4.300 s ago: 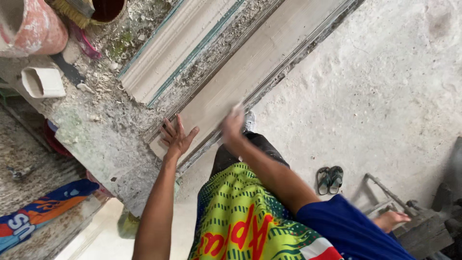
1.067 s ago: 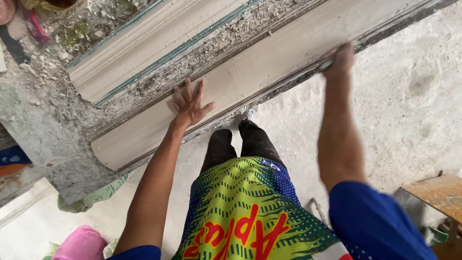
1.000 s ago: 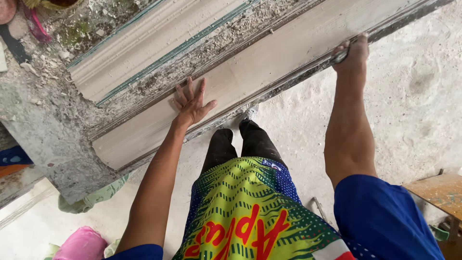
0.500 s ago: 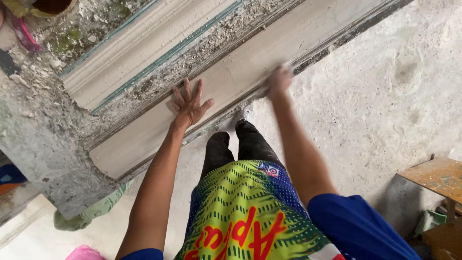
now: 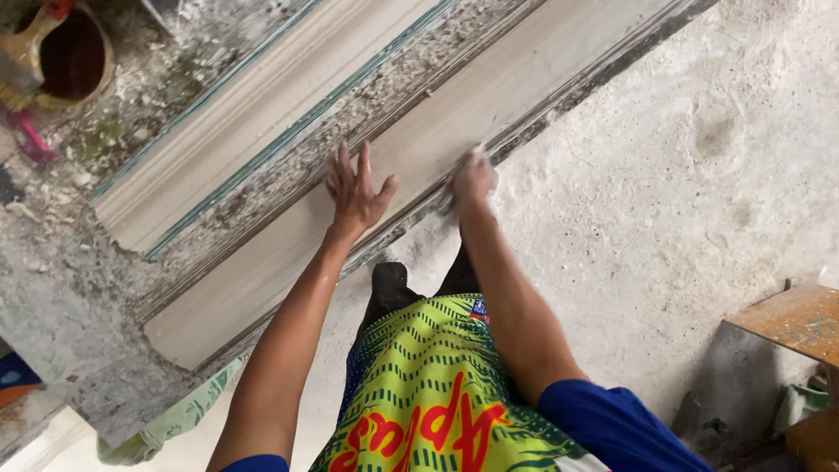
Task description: The person kneels on the workshop floor and scrapes excess plaster residue from the grooves of decorative molding strips using a small handheld scraper, steadying each piece with the other hand. They work along the lengths of several moldings, repositioning pieces and moving between them as they clean the profiles.
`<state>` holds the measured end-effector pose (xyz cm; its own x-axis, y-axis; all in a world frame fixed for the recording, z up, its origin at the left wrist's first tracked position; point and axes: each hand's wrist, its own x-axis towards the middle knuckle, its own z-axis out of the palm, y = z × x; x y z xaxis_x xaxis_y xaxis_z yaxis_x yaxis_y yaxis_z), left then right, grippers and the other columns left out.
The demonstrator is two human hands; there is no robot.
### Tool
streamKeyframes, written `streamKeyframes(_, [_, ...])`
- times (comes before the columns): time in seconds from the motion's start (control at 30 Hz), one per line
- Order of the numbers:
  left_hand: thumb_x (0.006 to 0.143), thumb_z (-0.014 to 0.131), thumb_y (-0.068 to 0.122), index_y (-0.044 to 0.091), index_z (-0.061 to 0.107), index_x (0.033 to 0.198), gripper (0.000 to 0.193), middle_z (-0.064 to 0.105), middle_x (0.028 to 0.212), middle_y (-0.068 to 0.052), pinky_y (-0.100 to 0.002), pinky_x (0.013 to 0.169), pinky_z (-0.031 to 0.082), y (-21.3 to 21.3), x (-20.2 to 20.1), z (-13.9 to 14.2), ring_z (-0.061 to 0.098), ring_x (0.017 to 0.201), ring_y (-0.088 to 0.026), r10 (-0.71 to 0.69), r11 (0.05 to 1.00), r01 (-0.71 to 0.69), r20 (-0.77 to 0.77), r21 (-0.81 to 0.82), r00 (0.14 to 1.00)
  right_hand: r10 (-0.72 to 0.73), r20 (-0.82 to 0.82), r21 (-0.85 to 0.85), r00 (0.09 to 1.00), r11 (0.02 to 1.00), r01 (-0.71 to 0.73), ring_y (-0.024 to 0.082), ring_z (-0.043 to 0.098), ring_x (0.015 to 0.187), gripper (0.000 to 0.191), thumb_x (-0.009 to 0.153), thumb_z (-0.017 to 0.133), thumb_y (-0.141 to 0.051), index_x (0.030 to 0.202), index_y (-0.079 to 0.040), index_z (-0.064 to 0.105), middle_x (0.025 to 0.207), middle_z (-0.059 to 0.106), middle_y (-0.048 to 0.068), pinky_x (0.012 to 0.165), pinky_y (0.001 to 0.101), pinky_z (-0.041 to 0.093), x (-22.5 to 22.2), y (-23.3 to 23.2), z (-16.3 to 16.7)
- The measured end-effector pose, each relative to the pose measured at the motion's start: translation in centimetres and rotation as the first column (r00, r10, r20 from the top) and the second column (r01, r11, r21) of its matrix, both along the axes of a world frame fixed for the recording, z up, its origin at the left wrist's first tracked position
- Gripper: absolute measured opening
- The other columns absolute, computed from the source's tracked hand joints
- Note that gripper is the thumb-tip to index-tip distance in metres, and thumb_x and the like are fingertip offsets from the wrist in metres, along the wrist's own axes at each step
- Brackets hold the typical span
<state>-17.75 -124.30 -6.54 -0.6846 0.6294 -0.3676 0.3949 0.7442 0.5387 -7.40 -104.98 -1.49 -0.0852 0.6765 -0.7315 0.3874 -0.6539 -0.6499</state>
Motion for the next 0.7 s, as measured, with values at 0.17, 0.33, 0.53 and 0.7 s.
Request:
streamKeyframes(0.17, [0.089,0.05,0.079,0.033,0.006,0.167,0.101,-0.013,0.172,-0.02,-0.077,0.118,0.004,13.5,-0.5,0.5,-0.01,0.156,-0.052,-0.065,0.998,0.065,0.019,-0.013,0.998,0.008,-0.163,-0.049,0.987,0.999,-0.016,0.015,0.05,0.048,0.034,0.108,0.042,-0.03,0.092,-0.007,0.061,0.063,0.052,0.004,0.041,0.0333,0.049,1.8,22.8,2.8])
streamKeyframes(0.33, [0.086,0.051,0.083,0.041,0.003,0.166,0.103,-0.021,0.171,-0.016,-0.081,0.114,-0.001,25.7,-0.4,0.3,-0.02,0.153,-0.054,-0.057,0.991,0.077,0.181,-0.106,0.982,0.007,-0.036,0.013,0.999,1.0,-0.006,0.012,0.056,0.053,0.039,0.113,0.043,-0.039,0.101,-0.009,0.064,0.066,0.059,0.001,0.045,0.0287,0.054,4.1,47.7,0.1])
streamKeyframes(0.53, [0.08,0.049,0.086,0.048,0.003,0.163,0.103,-0.029,0.169,-0.01,-0.087,0.106,-0.007,28.5,-0.7,0.1,-0.03,0.148,-0.054,0.0,0.957,0.094,0.324,-0.276,0.946,-0.086,-0.071,0.005,0.994,0.996,0.087,0.016,0.057,0.052,0.044,0.104,0.027,-0.046,0.088,-0.013,0.052,0.059,0.052,0.002,0.05,0.0493,0.058,3.0,47.1,-2.5])
streamKeyframes(0.7, [0.08,0.052,0.082,0.051,0.006,0.162,0.099,-0.026,0.172,-0.008,-0.084,0.109,-0.002,26.7,-1.2,0.3,-0.027,0.15,-0.054,-0.017,0.948,0.107,0.29,-0.3,0.957,0.015,-0.021,0.025,1.0,1.0,-0.014,0.018,0.059,0.057,0.039,0.104,0.034,-0.043,0.103,-0.009,0.052,0.068,0.054,0.006,0.052,0.045,0.057,1.8,16.4,-3.9])
